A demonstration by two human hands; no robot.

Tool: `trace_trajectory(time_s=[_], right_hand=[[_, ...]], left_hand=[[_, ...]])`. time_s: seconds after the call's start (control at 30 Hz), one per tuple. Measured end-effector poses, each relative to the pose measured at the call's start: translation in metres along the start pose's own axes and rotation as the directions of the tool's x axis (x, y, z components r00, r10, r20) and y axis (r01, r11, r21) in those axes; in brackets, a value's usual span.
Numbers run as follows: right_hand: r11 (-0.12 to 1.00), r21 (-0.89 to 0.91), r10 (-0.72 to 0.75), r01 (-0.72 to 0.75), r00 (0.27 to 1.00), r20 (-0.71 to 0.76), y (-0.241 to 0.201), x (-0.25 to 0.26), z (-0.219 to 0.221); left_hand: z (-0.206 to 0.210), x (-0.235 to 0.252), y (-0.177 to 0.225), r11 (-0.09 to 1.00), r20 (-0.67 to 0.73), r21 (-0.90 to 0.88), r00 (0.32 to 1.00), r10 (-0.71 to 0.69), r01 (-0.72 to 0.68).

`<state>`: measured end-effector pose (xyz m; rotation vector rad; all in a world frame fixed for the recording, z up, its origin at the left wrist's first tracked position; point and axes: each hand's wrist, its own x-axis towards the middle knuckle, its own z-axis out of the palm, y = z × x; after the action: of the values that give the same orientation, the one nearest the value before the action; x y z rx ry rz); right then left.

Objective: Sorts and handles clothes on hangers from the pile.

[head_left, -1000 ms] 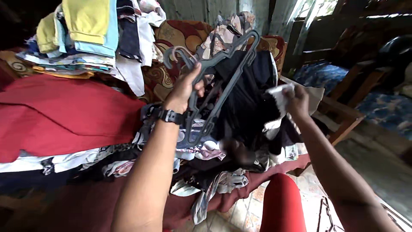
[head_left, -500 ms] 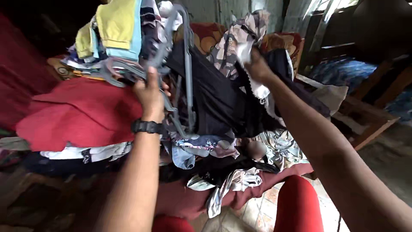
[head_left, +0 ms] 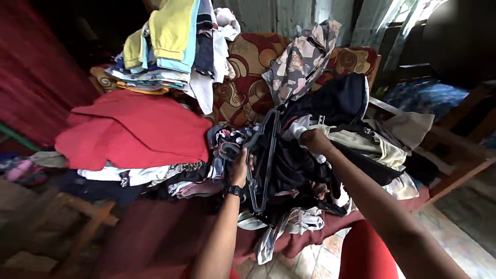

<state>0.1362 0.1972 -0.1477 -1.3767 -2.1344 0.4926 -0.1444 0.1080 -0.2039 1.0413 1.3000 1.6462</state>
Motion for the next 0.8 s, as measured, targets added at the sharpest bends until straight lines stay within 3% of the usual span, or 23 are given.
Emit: trace_trajectory(time_s=[0.17, 0.23, 0.33, 0.4, 0.43, 0.5, 0.57, 0.63, 0.7, 0.8], right_hand=[[0.978, -0.105, 0.188, -0.181, 0.980, 0.062, -0.018, -0.013, -0.013], [0.987, -0.010, 0.161, -0.162, 0.984, -0.074, -0.026, -0.025, -0.025], [0.979, 0.120, -0.103, 0.166, 0.905, -0.413, -0.043, -0.041, -0.035], [0.900, 0.027, -0.377, 0.436, 0.807, -0.455, -0.048, -0.035, -0.034], [0.861, -0.012, -0.470, 0.509, 0.785, -0.404, -0.049, -0.030, -0.033], [0.852, -0.036, -0.517, 0.522, 0.830, -0.209, -0.051, -0.024, -0.030], [0.900, 0.033, -0.437, 0.436, 0.899, 0.034, -0.051, -0.022, -0.027], [0.926, 0.180, -0.368, 0.332, 0.900, 0.235, -0.045, -0.017, -0.026], [0.924, 0.294, -0.339, 0.246, 0.882, 0.328, -0.035, -0.016, -0.022], [0.914, 0.314, -0.354, 0.258, 0.885, 0.304, -0.021, -0.011, -0.014]], left_hand=[[0.007, -0.031, 0.030, 0.984, 0.119, 0.072, 0.981, 0.152, -0.161], [0.007, -0.043, 0.036, 0.976, 0.147, 0.130, 0.977, 0.153, -0.173], [0.010, -0.057, 0.039, 0.939, 0.144, 0.290, 0.978, 0.148, -0.185], [0.015, -0.064, 0.040, 0.882, 0.138, 0.426, 0.978, 0.155, -0.200], [0.017, -0.068, 0.039, 0.841, 0.146, 0.493, 0.974, 0.173, -0.223], [0.019, -0.075, 0.033, 0.745, 0.171, 0.597, 0.954, 0.245, -0.298], [0.018, -0.078, 0.025, 0.659, 0.193, 0.647, 0.918, 0.345, -0.384], [0.018, -0.078, 0.027, 0.615, 0.194, 0.681, 0.909, 0.370, -0.396], [0.018, -0.079, 0.033, 0.613, 0.186, 0.702, 0.924, 0.333, -0.363], [0.020, -0.076, 0.041, 0.629, 0.205, 0.717, 0.953, 0.221, -0.300]])
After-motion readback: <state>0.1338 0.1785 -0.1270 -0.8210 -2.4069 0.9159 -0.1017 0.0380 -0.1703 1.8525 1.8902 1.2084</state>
